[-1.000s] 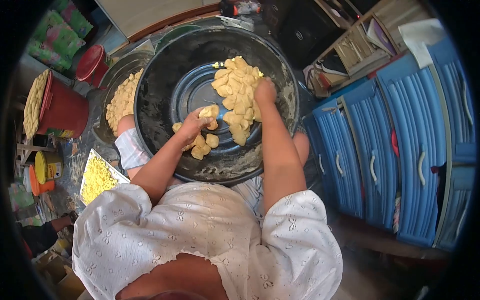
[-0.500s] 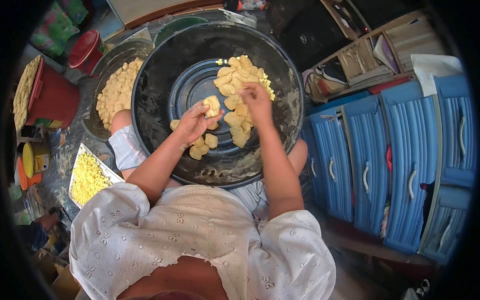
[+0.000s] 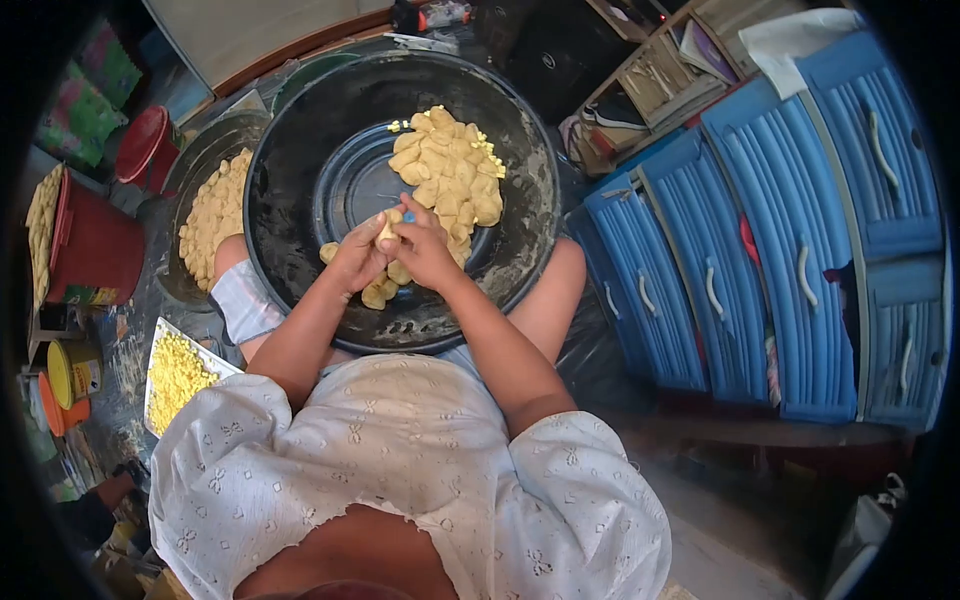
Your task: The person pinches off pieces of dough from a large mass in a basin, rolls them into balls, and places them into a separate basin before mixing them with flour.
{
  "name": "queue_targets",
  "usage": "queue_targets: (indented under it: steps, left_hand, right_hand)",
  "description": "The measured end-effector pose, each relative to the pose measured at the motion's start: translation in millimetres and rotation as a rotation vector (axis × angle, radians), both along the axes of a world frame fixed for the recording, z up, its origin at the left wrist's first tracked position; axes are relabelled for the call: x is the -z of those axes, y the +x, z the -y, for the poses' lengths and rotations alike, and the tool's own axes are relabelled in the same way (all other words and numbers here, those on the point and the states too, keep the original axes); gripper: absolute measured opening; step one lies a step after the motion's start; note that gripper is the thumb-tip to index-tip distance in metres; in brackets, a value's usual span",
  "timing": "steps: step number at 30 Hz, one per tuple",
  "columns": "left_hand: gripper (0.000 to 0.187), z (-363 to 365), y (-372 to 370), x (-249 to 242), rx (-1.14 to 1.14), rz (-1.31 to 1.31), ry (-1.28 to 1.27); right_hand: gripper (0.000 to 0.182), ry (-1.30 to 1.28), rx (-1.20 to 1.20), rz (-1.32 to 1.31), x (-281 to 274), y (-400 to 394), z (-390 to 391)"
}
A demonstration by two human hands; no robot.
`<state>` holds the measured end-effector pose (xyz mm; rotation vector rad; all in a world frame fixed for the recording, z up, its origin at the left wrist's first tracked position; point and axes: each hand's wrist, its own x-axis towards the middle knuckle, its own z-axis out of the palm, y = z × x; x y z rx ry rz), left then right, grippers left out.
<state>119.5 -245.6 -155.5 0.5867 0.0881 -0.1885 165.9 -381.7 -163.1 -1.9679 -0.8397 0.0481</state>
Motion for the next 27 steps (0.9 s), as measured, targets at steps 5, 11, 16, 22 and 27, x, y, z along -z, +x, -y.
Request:
queue_targets:
  steps: [5,11,16,22,27]
  left_hand:
    - [0.073,12,0,6,0.047,0.045,0.367]
    - [0.037,3,1,16,0.009,0.174,0.911]
    - [0.023,-5,5,35,-0.101,0.116,1.343]
    - [0.030,-17,9,48,-0.195,0.056,1.951]
    - [0.029,-2,-1,45,-0.028,0.261,1.739]
  right_hand:
    - [0.022,0.090,-0.122,-0.054,12,-6,11]
    - [0.021,0.255,0.115,-0.782,-17,-12,6]
    - [0.022,-0.218,0.265,-0.251,5,18,22]
    - [0.030,-0.755,0.249,-0.225,49,39,49]
    - [0.036,-0.918,0.248,-0.454,29,25,35]
